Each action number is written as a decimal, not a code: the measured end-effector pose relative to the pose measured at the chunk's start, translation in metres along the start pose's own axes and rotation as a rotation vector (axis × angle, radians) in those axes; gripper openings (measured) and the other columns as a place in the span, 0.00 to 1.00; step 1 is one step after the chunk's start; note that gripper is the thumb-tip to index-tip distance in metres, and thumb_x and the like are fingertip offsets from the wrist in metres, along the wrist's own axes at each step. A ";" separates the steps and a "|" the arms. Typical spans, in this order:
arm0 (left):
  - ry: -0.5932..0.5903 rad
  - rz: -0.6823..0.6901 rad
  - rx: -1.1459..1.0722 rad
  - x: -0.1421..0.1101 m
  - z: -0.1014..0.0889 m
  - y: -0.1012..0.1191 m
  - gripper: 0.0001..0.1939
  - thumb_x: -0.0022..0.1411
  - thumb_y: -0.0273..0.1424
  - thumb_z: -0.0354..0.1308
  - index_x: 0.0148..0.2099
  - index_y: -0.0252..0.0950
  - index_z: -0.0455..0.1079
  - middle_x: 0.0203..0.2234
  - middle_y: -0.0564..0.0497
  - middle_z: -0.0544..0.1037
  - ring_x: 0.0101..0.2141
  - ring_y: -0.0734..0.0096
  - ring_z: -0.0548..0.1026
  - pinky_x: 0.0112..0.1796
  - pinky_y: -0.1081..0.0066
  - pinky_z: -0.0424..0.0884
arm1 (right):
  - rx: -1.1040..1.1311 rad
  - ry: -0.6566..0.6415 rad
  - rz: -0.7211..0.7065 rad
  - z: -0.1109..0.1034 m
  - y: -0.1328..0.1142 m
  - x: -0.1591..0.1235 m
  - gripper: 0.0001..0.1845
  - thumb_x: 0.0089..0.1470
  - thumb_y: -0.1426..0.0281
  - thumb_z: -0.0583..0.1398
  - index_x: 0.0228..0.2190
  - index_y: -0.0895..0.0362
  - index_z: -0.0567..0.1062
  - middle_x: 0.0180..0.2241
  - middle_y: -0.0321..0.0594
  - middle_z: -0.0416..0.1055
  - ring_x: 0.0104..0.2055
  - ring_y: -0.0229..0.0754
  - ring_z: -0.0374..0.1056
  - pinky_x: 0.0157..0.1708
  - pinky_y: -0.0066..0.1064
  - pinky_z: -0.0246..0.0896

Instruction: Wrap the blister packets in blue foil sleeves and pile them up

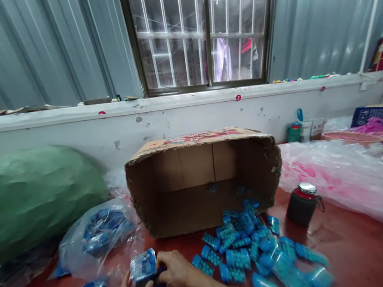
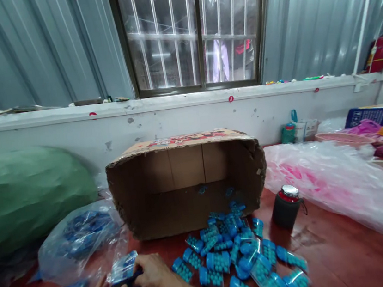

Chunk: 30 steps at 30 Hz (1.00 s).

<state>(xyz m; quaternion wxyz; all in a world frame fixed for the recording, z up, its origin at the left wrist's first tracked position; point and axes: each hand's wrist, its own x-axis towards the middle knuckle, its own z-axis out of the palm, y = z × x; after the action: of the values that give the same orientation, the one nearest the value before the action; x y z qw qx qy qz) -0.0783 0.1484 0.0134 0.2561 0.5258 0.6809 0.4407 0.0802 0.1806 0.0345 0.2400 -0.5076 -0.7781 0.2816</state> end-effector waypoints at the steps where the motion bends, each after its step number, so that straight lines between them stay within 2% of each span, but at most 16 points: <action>1: -0.044 0.006 -0.052 -0.002 0.001 0.004 0.36 0.40 0.48 0.55 0.50 0.32 0.60 0.42 0.38 0.72 0.40 0.49 0.72 0.39 0.56 0.69 | 0.064 0.000 -0.025 -0.002 0.000 -0.008 0.11 0.42 0.68 0.60 0.32 0.51 0.72 0.30 0.29 0.73 0.32 0.37 0.68 0.27 0.21 0.54; 3: -0.116 0.021 -0.130 -0.007 0.003 0.011 0.28 0.39 0.46 0.58 0.43 0.37 0.66 0.38 0.43 0.75 0.37 0.53 0.74 0.36 0.59 0.70 | 0.239 0.015 -0.054 -0.005 0.000 -0.022 0.09 0.41 0.69 0.61 0.30 0.54 0.72 0.25 0.28 0.69 0.28 0.34 0.65 0.24 0.20 0.51; 5: -0.128 0.027 -0.155 -0.014 0.005 0.017 0.23 0.38 0.44 0.60 0.39 0.40 0.69 0.35 0.47 0.76 0.36 0.54 0.74 0.35 0.62 0.71 | 0.438 0.035 -0.053 -0.007 0.001 -0.036 0.07 0.39 0.72 0.61 0.27 0.56 0.71 0.22 0.27 0.65 0.25 0.32 0.60 0.22 0.20 0.49; 8: -0.155 -0.079 -0.236 -0.032 0.006 0.027 0.25 0.40 0.44 0.59 0.41 0.37 0.68 0.29 0.48 0.75 0.31 0.58 0.74 0.30 0.64 0.71 | 0.652 0.069 -0.049 -0.007 0.002 -0.052 0.05 0.38 0.75 0.60 0.23 0.57 0.69 0.21 0.27 0.60 0.23 0.31 0.55 0.23 0.20 0.49; 11: -0.255 -0.219 -0.456 -0.052 0.007 0.040 0.27 0.43 0.43 0.59 0.44 0.35 0.66 0.23 0.53 0.73 0.23 0.67 0.72 0.25 0.68 0.69 | 0.761 0.083 -0.039 -0.001 0.004 -0.064 0.07 0.38 0.77 0.60 0.23 0.57 0.66 0.21 0.27 0.58 0.25 0.31 0.53 0.24 0.21 0.48; 13: -0.236 -0.254 -0.596 -0.064 0.008 0.046 0.25 0.42 0.39 0.61 0.43 0.35 0.65 0.23 0.55 0.72 0.23 0.72 0.71 0.25 0.72 0.68 | 0.804 0.067 -0.017 0.004 0.005 -0.072 0.07 0.39 0.77 0.59 0.24 0.57 0.65 0.22 0.27 0.58 0.25 0.31 0.53 0.25 0.21 0.49; 15: -0.170 -0.251 -0.664 -0.072 0.009 0.046 0.23 0.40 0.37 0.62 0.41 0.34 0.66 0.23 0.56 0.71 0.24 0.74 0.70 0.25 0.74 0.68 | 0.863 0.060 0.001 0.010 0.004 -0.079 0.09 0.39 0.76 0.58 0.27 0.56 0.65 0.24 0.28 0.58 0.26 0.32 0.55 0.26 0.21 0.51; 18: -0.121 -0.241 -0.689 -0.080 0.013 0.038 0.21 0.40 0.36 0.62 0.39 0.34 0.67 0.25 0.54 0.72 0.25 0.73 0.71 0.25 0.74 0.68 | 0.969 0.054 0.066 0.017 -0.003 -0.091 0.19 0.39 0.74 0.59 0.37 0.55 0.64 0.27 0.30 0.61 0.28 0.34 0.58 0.27 0.23 0.54; 19: -0.126 -0.241 -0.699 -0.082 0.014 0.034 0.22 0.40 0.36 0.62 0.39 0.34 0.67 0.25 0.54 0.72 0.26 0.72 0.71 0.26 0.73 0.68 | 0.987 0.050 0.094 0.019 -0.006 -0.094 0.20 0.39 0.74 0.59 0.38 0.55 0.64 0.27 0.30 0.62 0.28 0.34 0.59 0.27 0.23 0.55; 21: -0.125 -0.249 -0.715 -0.085 0.017 0.029 0.23 0.40 0.37 0.62 0.40 0.34 0.66 0.26 0.54 0.72 0.27 0.71 0.71 0.27 0.72 0.68 | 0.981 0.052 0.135 0.021 -0.010 -0.099 0.15 0.41 0.72 0.58 0.35 0.56 0.66 0.26 0.31 0.62 0.26 0.34 0.59 0.25 0.24 0.56; 24: -0.084 -0.295 -0.704 -0.092 0.019 0.027 0.24 0.39 0.37 0.62 0.40 0.34 0.65 0.26 0.54 0.72 0.27 0.71 0.72 0.28 0.72 0.69 | 0.937 0.114 0.125 0.022 -0.014 -0.105 0.09 0.42 0.71 0.57 0.31 0.56 0.68 0.25 0.31 0.63 0.26 0.35 0.60 0.27 0.25 0.57; 28: -0.134 -0.397 -0.604 -0.103 0.017 0.026 0.20 0.41 0.42 0.59 0.34 0.35 0.63 0.20 0.56 0.69 0.20 0.71 0.69 0.17 0.73 0.65 | 0.884 0.158 0.116 0.026 -0.012 -0.113 0.08 0.44 0.71 0.57 0.32 0.56 0.68 0.28 0.33 0.65 0.29 0.36 0.62 0.28 0.25 0.59; 30: -0.148 -0.383 -0.541 -0.108 0.016 0.022 0.19 0.44 0.43 0.57 0.34 0.36 0.62 0.18 0.57 0.67 0.18 0.73 0.67 0.15 0.74 0.62 | 0.827 0.188 0.109 0.029 -0.013 -0.118 0.10 0.47 0.71 0.55 0.35 0.56 0.67 0.31 0.34 0.66 0.30 0.36 0.63 0.29 0.25 0.59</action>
<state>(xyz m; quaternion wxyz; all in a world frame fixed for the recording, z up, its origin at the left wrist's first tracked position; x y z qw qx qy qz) -0.0201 0.0539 0.0126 0.5131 0.3319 0.6054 0.5100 0.0966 0.0614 0.0117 0.4782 -0.4325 -0.5463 0.5347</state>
